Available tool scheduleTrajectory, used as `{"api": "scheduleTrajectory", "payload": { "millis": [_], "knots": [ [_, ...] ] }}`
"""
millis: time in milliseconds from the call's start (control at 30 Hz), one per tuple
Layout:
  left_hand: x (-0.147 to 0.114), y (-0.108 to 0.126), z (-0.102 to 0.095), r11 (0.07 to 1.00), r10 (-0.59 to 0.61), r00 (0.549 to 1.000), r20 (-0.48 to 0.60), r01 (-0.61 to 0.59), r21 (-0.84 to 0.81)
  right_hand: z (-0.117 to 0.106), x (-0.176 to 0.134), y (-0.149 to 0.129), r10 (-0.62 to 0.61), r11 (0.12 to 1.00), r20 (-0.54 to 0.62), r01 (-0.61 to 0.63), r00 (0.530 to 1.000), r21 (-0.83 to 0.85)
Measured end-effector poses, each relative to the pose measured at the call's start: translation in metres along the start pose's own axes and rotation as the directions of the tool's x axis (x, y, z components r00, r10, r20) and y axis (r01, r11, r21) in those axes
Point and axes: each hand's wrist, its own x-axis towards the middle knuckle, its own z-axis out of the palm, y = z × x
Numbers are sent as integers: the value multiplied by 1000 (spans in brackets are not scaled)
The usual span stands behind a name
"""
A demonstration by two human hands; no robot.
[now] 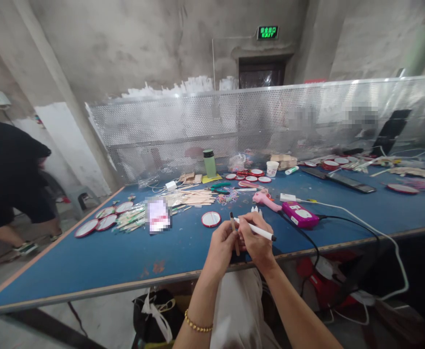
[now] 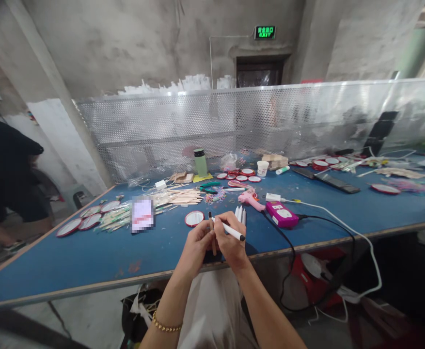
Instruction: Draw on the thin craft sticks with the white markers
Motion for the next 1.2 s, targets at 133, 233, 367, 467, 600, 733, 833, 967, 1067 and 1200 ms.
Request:
{"api": "scheduleTrajectory", "payload": {
  "millis": [133, 233, 367, 467, 600, 733, 833, 967, 1067, 1200],
  "knots": [
    [0, 0, 0, 1000, 6, 1000, 0, -6, -13, 0, 1, -1, -1, 1000, -3, 1, 1000, 6],
    [-1, 0, -1, 1000, 7, 1000, -9, -7, -11, 0, 0, -1, 6, 1000, -10, -5, 1000, 13],
    [0, 0, -1, 1000, 0, 1000, -11, 0, -7, -1, -1, 0, 26, 1000, -7, -26, 1000, 16],
    [0, 1, 0, 1000, -1, 1000, -12, 0, -7, 0, -1, 1, 16, 1000, -3, -16, 1000, 10],
    [1, 1, 1, 1000, -1, 1000, -10, 1, -12, 1, 0, 2, -8, 1000, 3, 8, 1000, -1],
    [1, 0, 1, 1000, 12, 1000, -12, -13, -9, 1, 0, 2, -23, 1000, -9, 23, 1000, -5],
    [1, -1, 0, 1000, 6, 1000, -7, -6, -7, 0, -1, 3, -6, 1000, -8, 6, 1000, -5],
    [0, -1, -1, 1000, -5, 1000, 8, 5, -15, 0, -2, 3, 15, 1000, -17, -15, 1000, 8],
    [0, -1, -2, 1000, -15, 1000, 1, 15, -19, 0, -2, 2, 16, 1000, -15, -16, 1000, 13],
    [0, -1, -2, 1000, -15, 1000, -14, 15, -13, 0, -1, 1, -2, 1000, -17, 2, 1000, 6]
  ]
}}
